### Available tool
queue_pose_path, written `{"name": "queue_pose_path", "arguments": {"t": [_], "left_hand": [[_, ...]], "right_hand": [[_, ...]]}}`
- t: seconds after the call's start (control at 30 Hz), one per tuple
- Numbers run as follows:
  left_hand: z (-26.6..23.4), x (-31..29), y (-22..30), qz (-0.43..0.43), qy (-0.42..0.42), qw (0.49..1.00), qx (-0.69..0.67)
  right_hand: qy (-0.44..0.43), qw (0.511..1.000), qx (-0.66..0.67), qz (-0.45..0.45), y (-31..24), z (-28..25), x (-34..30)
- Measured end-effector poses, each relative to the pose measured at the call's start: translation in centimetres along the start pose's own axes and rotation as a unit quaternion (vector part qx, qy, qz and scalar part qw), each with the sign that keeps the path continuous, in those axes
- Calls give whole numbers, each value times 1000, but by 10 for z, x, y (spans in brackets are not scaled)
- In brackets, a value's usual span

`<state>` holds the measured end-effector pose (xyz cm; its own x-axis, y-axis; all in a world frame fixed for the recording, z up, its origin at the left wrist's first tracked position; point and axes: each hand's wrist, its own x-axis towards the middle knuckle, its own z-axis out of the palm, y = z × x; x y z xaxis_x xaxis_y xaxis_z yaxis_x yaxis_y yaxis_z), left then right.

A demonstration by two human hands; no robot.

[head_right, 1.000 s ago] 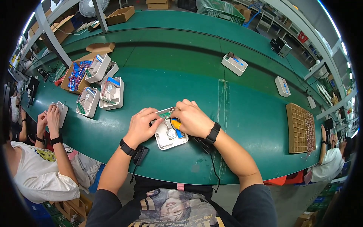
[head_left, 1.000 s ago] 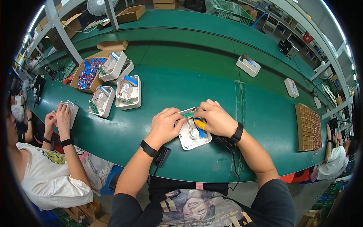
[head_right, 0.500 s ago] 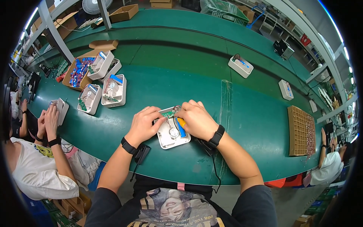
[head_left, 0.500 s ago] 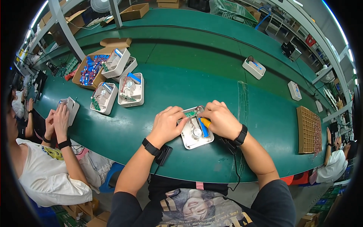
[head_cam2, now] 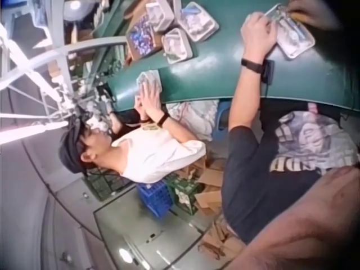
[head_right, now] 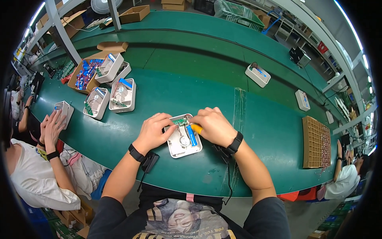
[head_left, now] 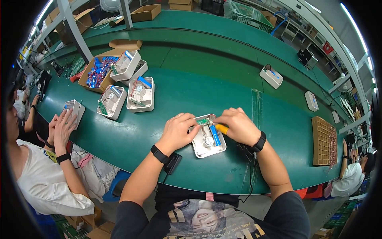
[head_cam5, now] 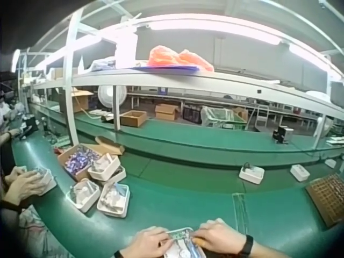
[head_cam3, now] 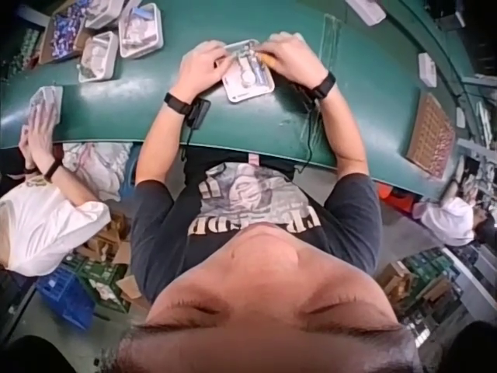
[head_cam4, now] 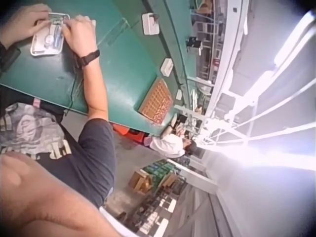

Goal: The person assembles electronic devices by placing a circuit board and a battery into a plastic housing, connecting wires with a tool, and setting the completed unit aside on the table.

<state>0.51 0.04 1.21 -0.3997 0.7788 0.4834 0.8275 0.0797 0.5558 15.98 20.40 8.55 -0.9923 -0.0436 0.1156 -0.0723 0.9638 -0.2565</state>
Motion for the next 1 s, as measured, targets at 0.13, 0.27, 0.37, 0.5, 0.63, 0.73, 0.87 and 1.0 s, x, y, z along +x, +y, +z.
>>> {"name": "queue_pose_path", "arguments": {"t": [0.13,0.27,0.37,0.5,0.63,0.73,0.87,1.0], "left_hand": [[0,1,2,-3,35,999,-22],[-12,4,0,-38,138,989,23],[-17,10,-6,-63,230,963,124],[-25,6,-23,-139,229,916,298],[-24,-1,-36,-134,162,931,299],[-26,-3,-39,-128,136,940,287],[-25,1,-34,-104,131,959,227],[-17,-1,-21,-40,103,974,196]], "right_hand": [[-1,999,35,-9,-7,-14,-1],[-110,991,-2,-78,-33,-8,-22],[-112,983,-96,-112,-44,4,-29],[-115,984,-110,-80,-46,3,-25],[-40,989,-138,-19,-21,8,-16],[32,975,-178,130,6,7,-4],[135,953,-201,181,44,19,2],[52,979,-109,164,35,23,4]]}}
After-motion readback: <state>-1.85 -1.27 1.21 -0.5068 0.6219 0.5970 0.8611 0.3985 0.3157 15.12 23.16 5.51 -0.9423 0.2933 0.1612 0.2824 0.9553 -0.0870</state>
